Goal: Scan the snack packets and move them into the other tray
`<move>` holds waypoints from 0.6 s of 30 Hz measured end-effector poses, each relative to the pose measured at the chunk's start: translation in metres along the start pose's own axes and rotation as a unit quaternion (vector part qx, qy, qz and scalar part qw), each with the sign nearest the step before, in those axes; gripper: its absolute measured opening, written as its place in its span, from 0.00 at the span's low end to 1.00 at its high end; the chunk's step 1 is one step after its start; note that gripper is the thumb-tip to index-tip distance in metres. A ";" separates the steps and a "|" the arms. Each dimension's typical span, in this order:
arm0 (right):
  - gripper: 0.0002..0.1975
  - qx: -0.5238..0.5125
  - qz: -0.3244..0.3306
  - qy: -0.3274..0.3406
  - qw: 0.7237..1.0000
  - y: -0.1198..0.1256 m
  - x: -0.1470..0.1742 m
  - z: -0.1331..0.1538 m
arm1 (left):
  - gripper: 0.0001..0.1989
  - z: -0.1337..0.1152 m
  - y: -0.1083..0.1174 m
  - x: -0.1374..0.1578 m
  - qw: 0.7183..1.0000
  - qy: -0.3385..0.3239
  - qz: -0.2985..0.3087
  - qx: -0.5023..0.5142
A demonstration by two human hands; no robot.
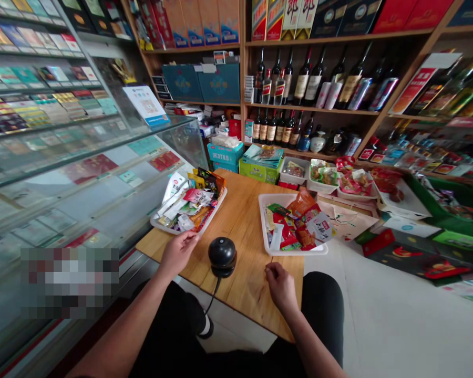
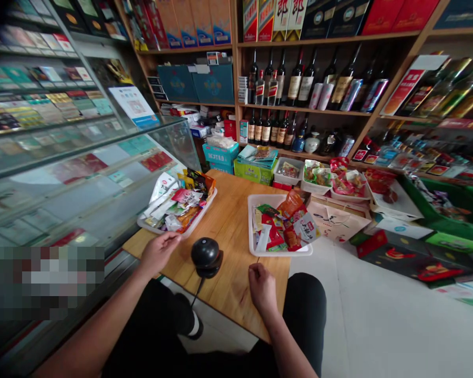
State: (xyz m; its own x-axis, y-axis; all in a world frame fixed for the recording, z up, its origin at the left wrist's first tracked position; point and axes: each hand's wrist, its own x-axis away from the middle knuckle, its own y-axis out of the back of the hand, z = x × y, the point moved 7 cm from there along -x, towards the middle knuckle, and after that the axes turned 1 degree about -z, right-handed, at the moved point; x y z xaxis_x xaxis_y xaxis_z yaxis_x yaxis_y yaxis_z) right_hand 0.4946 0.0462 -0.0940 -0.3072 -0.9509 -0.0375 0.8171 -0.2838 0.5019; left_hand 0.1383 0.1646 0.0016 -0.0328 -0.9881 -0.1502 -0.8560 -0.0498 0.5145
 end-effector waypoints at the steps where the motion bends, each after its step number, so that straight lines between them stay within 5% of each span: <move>1: 0.15 0.006 0.005 0.001 1.000 -0.004 0.002 -0.003 | 0.18 0.018 0.009 0.008 0.999 0.009 -0.002 -0.044; 9: 0.15 0.115 0.014 0.044 0.992 -0.030 0.016 -0.008 | 0.16 0.124 0.068 0.071 0.976 0.086 -0.050 -0.192; 18: 0.17 0.195 0.013 0.071 0.978 -0.044 0.020 -0.008 | 0.18 0.145 0.072 0.093 0.956 0.056 -0.108 -0.266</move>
State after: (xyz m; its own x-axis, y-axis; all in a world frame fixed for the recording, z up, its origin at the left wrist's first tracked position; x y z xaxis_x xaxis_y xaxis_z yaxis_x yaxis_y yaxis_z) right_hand 0.4560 0.0384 -0.1234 -0.1949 -0.9726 -0.1268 0.5664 -0.2171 0.7950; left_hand -0.0012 0.0900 -0.0976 0.1961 -0.9543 -0.2257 -0.4527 -0.2922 0.8424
